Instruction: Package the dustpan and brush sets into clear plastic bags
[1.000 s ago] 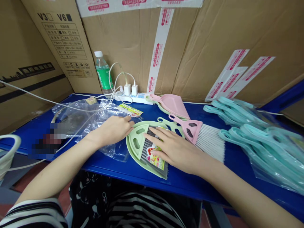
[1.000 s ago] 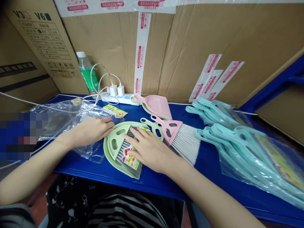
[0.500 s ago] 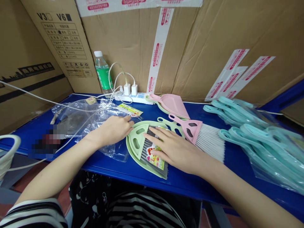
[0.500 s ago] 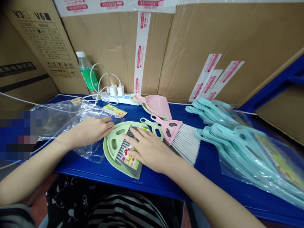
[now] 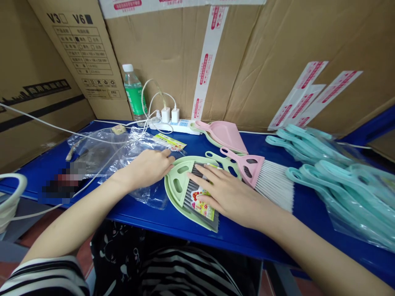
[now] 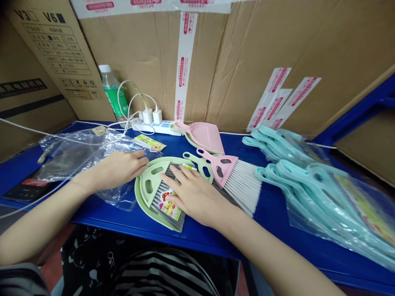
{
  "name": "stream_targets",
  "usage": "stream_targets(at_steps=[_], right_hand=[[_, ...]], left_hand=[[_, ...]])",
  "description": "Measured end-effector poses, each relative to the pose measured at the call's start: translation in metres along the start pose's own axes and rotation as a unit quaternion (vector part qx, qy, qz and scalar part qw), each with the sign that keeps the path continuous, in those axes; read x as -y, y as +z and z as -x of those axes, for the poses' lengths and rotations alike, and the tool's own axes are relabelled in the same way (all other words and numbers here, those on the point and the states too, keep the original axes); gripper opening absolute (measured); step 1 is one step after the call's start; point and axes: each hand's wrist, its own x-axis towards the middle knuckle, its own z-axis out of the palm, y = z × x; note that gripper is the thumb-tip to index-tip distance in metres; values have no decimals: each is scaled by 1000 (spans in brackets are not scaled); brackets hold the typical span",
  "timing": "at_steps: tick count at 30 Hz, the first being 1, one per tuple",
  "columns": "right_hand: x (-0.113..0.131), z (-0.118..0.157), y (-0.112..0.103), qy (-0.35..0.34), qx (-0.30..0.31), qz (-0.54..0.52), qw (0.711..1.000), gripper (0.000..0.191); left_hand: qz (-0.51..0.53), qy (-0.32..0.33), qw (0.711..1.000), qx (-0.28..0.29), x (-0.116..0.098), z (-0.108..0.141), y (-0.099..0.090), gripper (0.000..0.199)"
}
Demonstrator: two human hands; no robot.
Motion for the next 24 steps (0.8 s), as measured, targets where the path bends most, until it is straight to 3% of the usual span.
stream_targets(at_steps=[18, 24], right_hand=[[-1, 2, 1, 11, -11, -20, 1000, 46], [-1, 1, 1, 3, -2, -8, 1000, 49]], left_hand=[[0, -5, 1000, 12, -1, 1, -1, 31], [0, 1, 1000, -10, 0, 1, 0, 29]])
